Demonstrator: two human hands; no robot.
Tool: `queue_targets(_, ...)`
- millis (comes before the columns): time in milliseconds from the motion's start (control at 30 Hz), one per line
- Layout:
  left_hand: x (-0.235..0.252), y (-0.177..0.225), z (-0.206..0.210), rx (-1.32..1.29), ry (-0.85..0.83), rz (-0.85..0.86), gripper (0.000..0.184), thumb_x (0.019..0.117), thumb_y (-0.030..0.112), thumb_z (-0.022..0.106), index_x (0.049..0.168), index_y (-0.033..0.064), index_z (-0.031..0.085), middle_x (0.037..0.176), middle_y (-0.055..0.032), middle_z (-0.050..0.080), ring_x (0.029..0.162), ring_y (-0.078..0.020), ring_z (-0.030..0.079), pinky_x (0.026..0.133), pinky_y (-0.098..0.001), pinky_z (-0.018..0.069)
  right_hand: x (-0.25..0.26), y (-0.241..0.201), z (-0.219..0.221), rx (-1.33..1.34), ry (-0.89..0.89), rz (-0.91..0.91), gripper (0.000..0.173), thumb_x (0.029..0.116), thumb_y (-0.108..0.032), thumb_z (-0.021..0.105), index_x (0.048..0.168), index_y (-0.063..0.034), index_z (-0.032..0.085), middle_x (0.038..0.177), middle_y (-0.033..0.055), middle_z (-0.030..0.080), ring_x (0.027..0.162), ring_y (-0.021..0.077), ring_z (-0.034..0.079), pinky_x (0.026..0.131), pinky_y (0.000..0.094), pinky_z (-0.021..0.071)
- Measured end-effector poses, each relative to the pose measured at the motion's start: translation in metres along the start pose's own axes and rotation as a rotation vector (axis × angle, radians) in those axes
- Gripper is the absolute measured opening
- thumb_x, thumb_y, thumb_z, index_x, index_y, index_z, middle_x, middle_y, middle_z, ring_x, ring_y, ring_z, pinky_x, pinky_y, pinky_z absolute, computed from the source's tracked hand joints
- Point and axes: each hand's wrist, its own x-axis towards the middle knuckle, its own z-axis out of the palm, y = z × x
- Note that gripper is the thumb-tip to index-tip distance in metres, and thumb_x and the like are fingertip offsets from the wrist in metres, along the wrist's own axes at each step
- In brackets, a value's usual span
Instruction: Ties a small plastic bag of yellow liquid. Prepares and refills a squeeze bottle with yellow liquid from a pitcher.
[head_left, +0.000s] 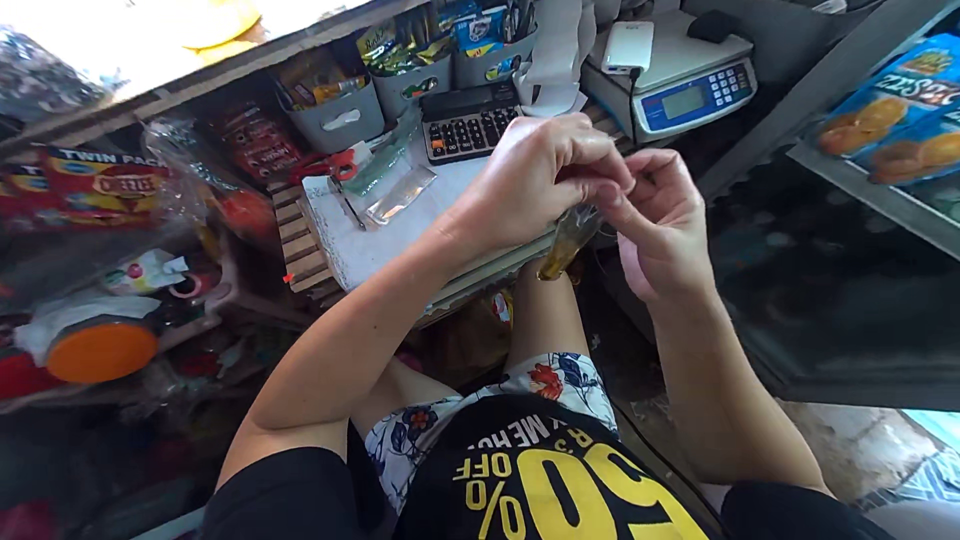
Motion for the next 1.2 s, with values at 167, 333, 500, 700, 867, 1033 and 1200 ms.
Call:
queue_targets(167, 0.005, 0.007, 0.001, 0.032, 0.062, 0.053, 0.008, 0.0933, 0.009, 0.072, 0.094, 0.006, 0.079, 0.086, -0.0038, 0.065, 0.081, -0.0064, 0.062, 0.074, -0.0192, 0.0512, 0.003, -0.003, -0.003, 0.107, -0.228, 0.021, 0.041, 0.1115, -0.027, 0.034, 0.139, -0.0063, 0.056, 0.135, 0.0003, 0.063, 0.131, 0.0112, 0.054, 0.118, 0.0363, 0.0379)
queue_targets(333, 0.004, 0.017, 0.003, 0.033, 0.161, -0.014, 0.006, 0.0928, 0.006, 0.072, 0.093, 0.0046, 0.078, 0.084, -0.0038, 0.063, 0.078, -0.0059, 0.061, 0.074, -0.0186, 0.0512, 0.011, -0.009, 0.014, 0.064, -0.182, -0.011, 0.032, 0.1111, -0.017, 0.03, 0.106, -0.0172, 0.061, 0.094, -0.0107, 0.064, 0.099, 0.0019, 0.062, 0.096, 0.0244, 0.0499)
queue_targets(500, 0.008, 0.025, -0.005, 0.128, 0.253, -0.066, 0.009, 0.0947, 0.013, 0.071, 0.094, 0.0071, 0.077, 0.09, -0.0027, 0.07, 0.086, -0.0053, 0.066, 0.081, -0.0213, 0.0528, 0.003, -0.016, 0.025, -0.085, -0.102, -0.036, 0.035, 0.1107, -0.013, 0.026, 0.103, -0.011, 0.059, 0.1, -0.0057, 0.067, 0.108, 0.0044, 0.062, 0.102, 0.0268, 0.0482)
queue_targets(700, 0.012, 0.031, -0.002, 0.042, 0.34, -0.195, 0.005, 0.0949, 0.011, 0.072, 0.094, 0.0083, 0.075, 0.089, 0.0026, 0.072, 0.087, 0.0003, 0.068, 0.084, -0.0176, 0.055, -0.008, -0.013, 0.021, -0.16, -0.11, -0.054, 0.036, 0.1111, -0.014, 0.024, 0.102, -0.0078, 0.058, 0.106, -0.0001, 0.069, 0.118, 0.0106, 0.062, 0.11, 0.0334, 0.0454)
queue_targets(867, -0.004, 0.013, 0.021, -0.135, 0.423, -0.114, 0.012, 0.0985, 0.01, 0.066, 0.106, 0.0022, 0.072, 0.097, -0.004, 0.071, 0.09, -0.0074, 0.068, 0.083, -0.0243, 0.057, -0.016, -0.005, 0.015, -0.06, -0.142, -0.043, 0.035, 0.1113, -0.016, 0.023, 0.1, -0.0112, 0.056, 0.096, -0.0022, 0.066, 0.111, 0.0116, 0.064, 0.107, 0.0361, 0.0487)
queue_targets(1033, -0.033, 0.011, 0.045, -0.438, 0.062, -0.195, 0.038, 0.1089, 0.019, 0.046, 0.138, -0.0035, 0.052, 0.127, -0.0114, 0.059, 0.104, -0.0097, 0.064, 0.092, -0.0261, 0.0562, -0.027, -0.008, 0.005, -0.034, -0.131, -0.044, 0.033, 0.1105, -0.016, 0.026, 0.099, -0.0156, 0.056, 0.09, -0.0085, 0.058, 0.094, 0.0026, 0.059, 0.093, 0.0242, 0.0488)
queue_targets(1200, -0.03, 0.017, 0.061, -0.473, 0.101, -0.117, 0.025, 0.1052, 0.01, 0.052, 0.122, 0.0006, 0.069, 0.13, -0.0109, 0.06, 0.121, -0.0147, 0.058, 0.1, -0.0265, 0.051, -0.037, -0.011, 0.001, -0.024, -0.174, -0.029, 0.032, 0.1116, -0.019, 0.026, 0.105, -0.0153, 0.057, 0.091, -0.0098, 0.056, 0.091, -0.0003, 0.056, 0.089, 0.0203, 0.0474)
